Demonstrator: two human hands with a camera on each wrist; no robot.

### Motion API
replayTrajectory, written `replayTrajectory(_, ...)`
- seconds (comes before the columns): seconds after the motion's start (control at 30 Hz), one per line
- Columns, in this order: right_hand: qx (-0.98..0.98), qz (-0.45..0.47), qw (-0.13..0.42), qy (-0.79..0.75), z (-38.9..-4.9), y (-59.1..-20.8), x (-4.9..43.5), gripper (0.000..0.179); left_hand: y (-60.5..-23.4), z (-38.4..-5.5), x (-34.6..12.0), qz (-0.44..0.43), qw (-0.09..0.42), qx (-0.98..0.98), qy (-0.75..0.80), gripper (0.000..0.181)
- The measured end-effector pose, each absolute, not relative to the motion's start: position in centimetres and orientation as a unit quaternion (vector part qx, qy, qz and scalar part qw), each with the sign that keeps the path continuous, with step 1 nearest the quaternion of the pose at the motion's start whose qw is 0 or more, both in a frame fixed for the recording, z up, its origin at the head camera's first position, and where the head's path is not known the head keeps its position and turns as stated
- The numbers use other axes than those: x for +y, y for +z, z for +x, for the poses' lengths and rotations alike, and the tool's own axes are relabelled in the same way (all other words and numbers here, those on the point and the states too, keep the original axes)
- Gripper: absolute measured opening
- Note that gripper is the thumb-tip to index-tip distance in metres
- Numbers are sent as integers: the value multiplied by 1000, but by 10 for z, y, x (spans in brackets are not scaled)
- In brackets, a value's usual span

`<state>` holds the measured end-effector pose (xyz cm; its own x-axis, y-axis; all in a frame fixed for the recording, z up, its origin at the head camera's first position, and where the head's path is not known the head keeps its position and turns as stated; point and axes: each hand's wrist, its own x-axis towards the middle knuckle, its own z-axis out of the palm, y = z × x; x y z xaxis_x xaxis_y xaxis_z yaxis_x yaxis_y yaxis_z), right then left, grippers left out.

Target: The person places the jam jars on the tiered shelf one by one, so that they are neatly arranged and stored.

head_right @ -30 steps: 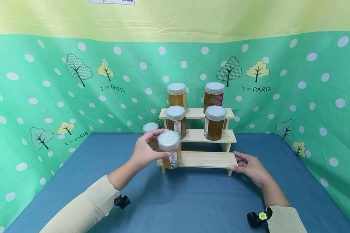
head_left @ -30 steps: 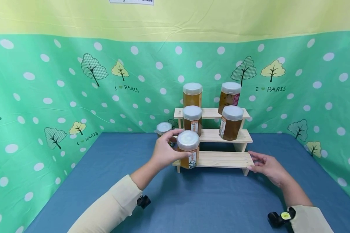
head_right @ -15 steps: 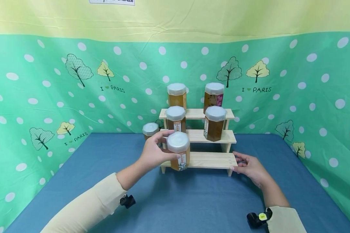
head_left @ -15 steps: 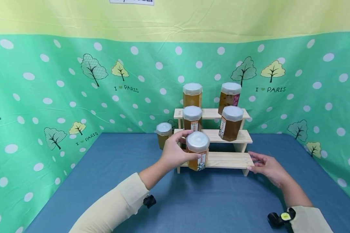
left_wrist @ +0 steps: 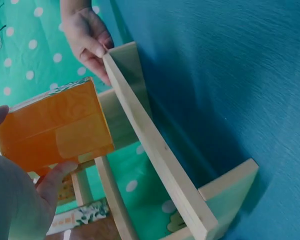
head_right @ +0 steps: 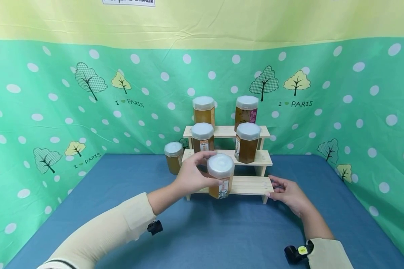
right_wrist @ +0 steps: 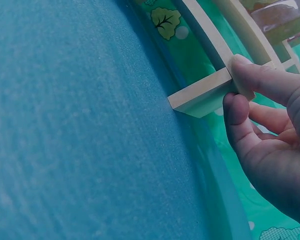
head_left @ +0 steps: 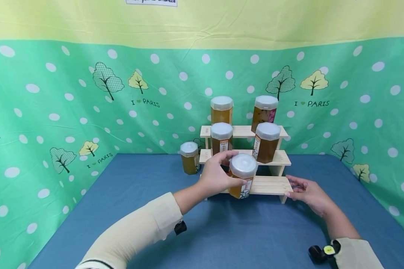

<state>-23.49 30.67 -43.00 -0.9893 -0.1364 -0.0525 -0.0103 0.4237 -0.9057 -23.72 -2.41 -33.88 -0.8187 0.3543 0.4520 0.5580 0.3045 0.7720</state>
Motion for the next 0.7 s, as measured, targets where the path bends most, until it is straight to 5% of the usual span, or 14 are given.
replayTrajectory(0.7,835,-51,60,-545,-235,-431,309,80,-350,-249,22,-274,61,-798,-532,75)
